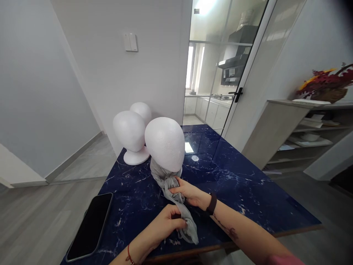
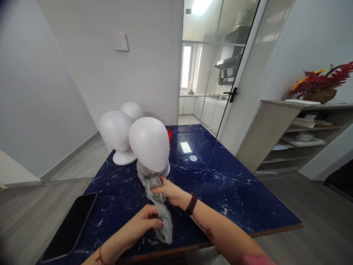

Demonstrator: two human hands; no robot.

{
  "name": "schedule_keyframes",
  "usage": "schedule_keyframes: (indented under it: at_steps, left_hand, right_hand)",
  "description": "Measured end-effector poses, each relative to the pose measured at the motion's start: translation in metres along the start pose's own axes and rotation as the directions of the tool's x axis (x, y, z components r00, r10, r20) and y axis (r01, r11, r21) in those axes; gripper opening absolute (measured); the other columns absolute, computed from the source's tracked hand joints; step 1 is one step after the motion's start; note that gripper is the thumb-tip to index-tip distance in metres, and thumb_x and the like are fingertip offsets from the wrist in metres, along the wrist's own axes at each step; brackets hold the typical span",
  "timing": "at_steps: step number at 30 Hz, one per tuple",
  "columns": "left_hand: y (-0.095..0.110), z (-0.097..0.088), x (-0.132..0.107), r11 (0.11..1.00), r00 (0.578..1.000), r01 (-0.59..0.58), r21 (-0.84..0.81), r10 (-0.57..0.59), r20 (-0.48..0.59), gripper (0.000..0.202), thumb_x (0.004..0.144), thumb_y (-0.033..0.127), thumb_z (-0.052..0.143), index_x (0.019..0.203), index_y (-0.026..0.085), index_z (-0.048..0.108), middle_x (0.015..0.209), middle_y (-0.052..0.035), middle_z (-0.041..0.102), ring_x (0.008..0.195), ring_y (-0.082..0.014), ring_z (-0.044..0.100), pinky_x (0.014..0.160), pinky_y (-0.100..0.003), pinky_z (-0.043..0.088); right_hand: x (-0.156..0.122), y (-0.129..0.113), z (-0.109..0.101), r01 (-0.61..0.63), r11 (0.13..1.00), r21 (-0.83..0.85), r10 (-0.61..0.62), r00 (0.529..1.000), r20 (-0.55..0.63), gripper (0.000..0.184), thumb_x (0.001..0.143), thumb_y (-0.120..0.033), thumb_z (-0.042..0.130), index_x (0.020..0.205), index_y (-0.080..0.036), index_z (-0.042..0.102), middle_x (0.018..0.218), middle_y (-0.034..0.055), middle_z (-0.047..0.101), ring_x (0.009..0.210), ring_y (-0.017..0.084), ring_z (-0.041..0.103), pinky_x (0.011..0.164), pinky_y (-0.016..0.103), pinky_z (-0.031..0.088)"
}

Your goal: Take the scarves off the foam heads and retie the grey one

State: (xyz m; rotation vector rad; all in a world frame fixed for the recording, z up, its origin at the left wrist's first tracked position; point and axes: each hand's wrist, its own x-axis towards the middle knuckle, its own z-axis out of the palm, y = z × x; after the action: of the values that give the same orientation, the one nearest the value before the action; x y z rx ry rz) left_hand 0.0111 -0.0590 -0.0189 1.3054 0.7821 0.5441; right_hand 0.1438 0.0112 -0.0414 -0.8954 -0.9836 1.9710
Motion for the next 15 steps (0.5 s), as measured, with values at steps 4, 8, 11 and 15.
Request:
schedule_keyframes:
  at_steps: [4,8,11,15]
  left_hand:
    - [0.014,-0.013,-0.011,0.921,0.999,-0.005,0.389,-0.012,0.043,0.025,0.078,0.037,0.056,0.084,0.016,0.067,0.076,-0.0022,0.065,0.063,-0.0135,0.055,0.059,-0.023,0.040]
    - [0.031,-0.062,-0.024,0.709,0.988,0.137,0.691,-0.050,-0.145,0.037,0.084,0.046,0.045,0.078,0.017,0.066,0.079,-0.0054,0.067,0.069,-0.0184,0.061,0.064,-0.027,0.041]
    - [0.025,-0.100,-0.016,0.666,0.874,0.285,0.690,0.115,-0.472,0.026,0.080,0.038,0.049,0.086,0.016,0.061,0.080,-0.0078,0.068,0.075,-0.0226,0.063,0.070,-0.032,0.042]
    - [-0.001,-0.126,0.007,0.845,0.830,0.227,0.484,0.092,-0.550,0.030,0.070,0.032,0.060,0.093,0.017,0.048,0.078,-0.0044,0.066,0.068,-0.0214,0.064,0.066,-0.033,0.046]
  right_hand:
    - [-0.004,-0.010,0.000,-0.038,0.999,0.009,0.038,0.999,0.028,0.056,0.054,-0.021,0.082,0.103,-0.017,0.054,0.087,0.0007,0.062,0.070,0.011,0.060,0.069,0.024,0.048]
    - [-0.025,-0.038,-0.012,0.010,0.947,-0.321,-0.024,0.999,-0.039,0.065,0.062,-0.035,0.079,0.118,-0.022,0.047,0.076,-0.0032,0.059,0.058,0.010,0.055,0.058,0.023,0.046]
    - [-0.049,-0.067,-0.033,0.079,0.698,-0.711,0.015,0.992,0.125,0.070,0.062,-0.039,0.078,0.124,-0.024,0.050,0.071,-0.0039,0.061,0.061,0.012,0.057,0.062,0.024,0.045]
    - [-0.049,-0.077,-0.065,0.068,0.508,-0.859,-0.041,0.998,0.055,0.045,0.078,-0.043,0.062,0.116,-0.020,0.059,0.079,0.0027,0.068,0.069,0.016,0.064,0.063,0.025,0.047]
